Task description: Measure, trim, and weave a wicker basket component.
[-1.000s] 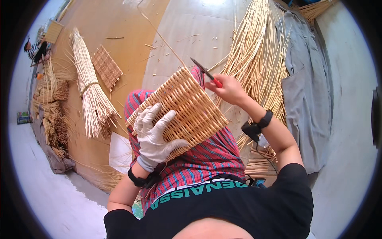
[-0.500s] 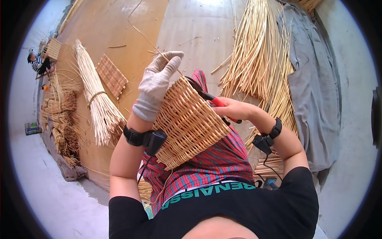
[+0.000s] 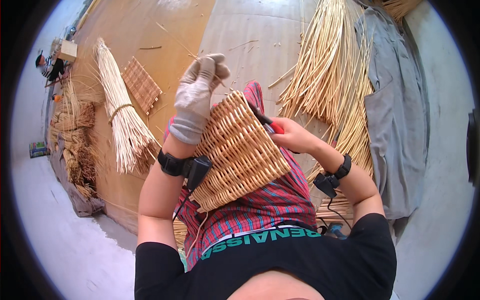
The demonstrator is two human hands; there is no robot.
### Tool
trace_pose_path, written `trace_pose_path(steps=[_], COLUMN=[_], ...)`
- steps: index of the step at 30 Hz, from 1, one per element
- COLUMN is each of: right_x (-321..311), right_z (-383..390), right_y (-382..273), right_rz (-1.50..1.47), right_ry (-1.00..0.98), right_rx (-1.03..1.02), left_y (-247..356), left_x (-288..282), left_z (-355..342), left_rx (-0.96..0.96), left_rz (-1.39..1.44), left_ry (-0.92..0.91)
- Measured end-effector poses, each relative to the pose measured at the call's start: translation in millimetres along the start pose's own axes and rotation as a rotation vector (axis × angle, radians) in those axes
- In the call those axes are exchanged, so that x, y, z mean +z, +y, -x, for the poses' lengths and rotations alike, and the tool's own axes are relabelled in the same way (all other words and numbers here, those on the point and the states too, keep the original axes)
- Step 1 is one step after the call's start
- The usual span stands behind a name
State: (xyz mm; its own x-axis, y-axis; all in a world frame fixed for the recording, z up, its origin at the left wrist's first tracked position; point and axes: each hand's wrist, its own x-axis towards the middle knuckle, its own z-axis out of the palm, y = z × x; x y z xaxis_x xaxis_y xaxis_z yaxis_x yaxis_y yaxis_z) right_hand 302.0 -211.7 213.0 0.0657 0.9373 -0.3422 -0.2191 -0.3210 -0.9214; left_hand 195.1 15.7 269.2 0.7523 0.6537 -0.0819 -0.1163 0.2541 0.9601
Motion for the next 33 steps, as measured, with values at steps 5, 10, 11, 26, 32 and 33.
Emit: trace_pose_path(steps=[5, 10, 11, 26, 32, 33], right_x=[-2.2, 19.2, 24.9, 72.3, 63.4, 62.8], right_z=[14.6, 14.1, 9.8, 11.2, 11.5, 12.2], right_y=[8.7, -41.2, -50.3, 1.2, 22.8, 19.3], right_rz=[-0.254, 0.108, 0.259, 0.246, 0.084, -0.09], right_ry=[0.302, 0.549, 0.532, 0.922, 0.959, 0.882], right_rx=[-0.145, -0.39, -0.427, -0.385, -0.359, -0.324], left_y=[36.6, 67.0, 61.7, 85.3, 10.5, 4.5], left_x=[-27.0, -56.0, -62.3, -85.9, -93.3, -92.6], left_z=[31.0, 144.8, 166.0, 281.7, 282.1, 273.0], left_rx=[0.209, -0.006, -0.067, -0.051, -0.305, -0.273], left_rz=[0.233, -0.36, -0.368, -0.192, -0.112, -0.089], left_ry=[0.118, 0.191, 0.215, 0.216, 0.203, 0.312])
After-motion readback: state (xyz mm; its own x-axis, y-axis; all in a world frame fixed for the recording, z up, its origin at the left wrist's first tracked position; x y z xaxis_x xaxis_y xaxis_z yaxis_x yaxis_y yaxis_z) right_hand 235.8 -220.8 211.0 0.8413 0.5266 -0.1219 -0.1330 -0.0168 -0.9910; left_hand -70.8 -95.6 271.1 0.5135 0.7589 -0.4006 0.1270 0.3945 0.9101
